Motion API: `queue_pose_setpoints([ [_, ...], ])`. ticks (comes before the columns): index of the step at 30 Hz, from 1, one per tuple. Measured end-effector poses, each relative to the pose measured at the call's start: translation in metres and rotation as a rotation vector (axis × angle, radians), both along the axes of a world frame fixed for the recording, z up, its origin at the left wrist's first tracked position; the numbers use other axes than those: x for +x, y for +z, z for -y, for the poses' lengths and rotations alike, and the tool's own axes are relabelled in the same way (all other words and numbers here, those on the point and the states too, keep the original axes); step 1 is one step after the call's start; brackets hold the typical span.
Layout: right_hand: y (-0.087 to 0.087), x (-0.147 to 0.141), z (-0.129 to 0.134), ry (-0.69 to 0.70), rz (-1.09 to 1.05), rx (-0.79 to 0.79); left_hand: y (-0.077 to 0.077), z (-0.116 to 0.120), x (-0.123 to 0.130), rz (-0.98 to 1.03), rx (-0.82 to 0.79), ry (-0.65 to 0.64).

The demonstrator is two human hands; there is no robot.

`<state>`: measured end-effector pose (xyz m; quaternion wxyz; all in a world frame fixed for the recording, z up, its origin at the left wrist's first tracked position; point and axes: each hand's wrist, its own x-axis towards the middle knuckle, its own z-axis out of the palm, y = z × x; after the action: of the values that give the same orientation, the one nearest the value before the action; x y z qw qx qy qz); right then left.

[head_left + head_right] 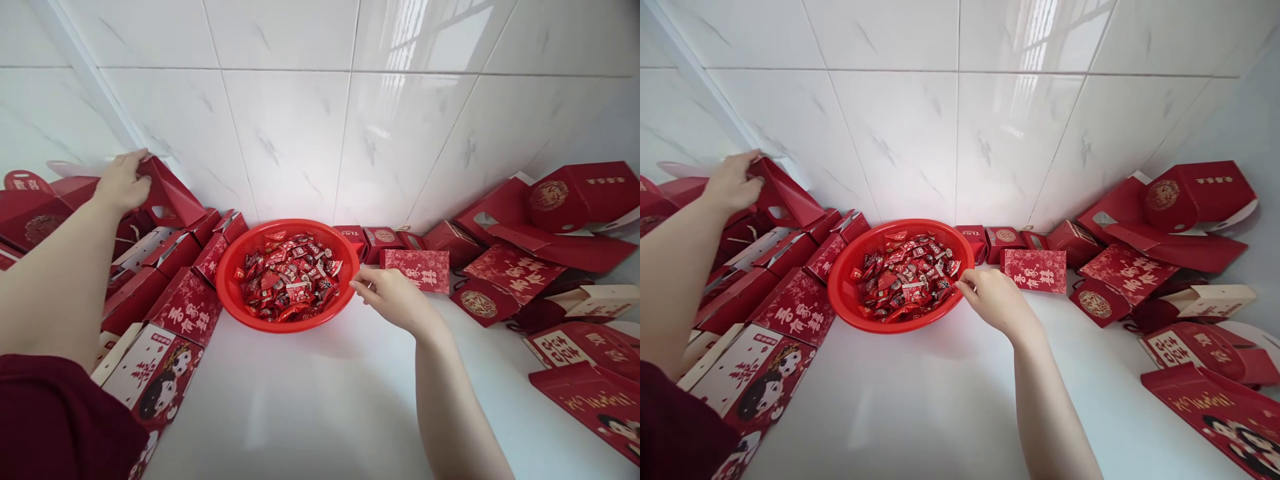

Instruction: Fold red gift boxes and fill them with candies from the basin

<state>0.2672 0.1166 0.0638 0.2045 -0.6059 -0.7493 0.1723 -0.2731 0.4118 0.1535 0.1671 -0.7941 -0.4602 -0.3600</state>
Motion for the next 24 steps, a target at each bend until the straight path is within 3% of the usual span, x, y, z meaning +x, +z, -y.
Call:
queue_pose_setpoints([
  [5, -0.001, 0.000, 0.000, 0.010, -0.014, 0.005, 0.004, 0.014, 0.003, 0.085, -0.059, 0.170],
  [11, 0.001, 0.001, 0.003, 0.025, -0.019, 0.022, 0.028, 0.044, 0.049, 0.244, 0.037, 0.220],
  [16, 0.004, 0.004, 0.008, 0.034, -0.004, 0.018, 0.061, 0.066, 0.111, 0.188, 0.122, 0.127],
  [19, 0.002, 0.006, 0.010, 0.050, 0.018, -0.045, 0.075, 0.082, 0.161, 0.105, 0.167, -0.004],
  [22, 0.002, 0.015, 0.012, 0.101, 0.013, -0.164, 0.077, 0.108, 0.220, -0.030, 0.228, -0.111],
  [24, 0.004, 0.026, 0.014, 0.111, -0.015, -0.201, 0.069, 0.131, 0.260, -0.090, 0.198, -0.163],
])
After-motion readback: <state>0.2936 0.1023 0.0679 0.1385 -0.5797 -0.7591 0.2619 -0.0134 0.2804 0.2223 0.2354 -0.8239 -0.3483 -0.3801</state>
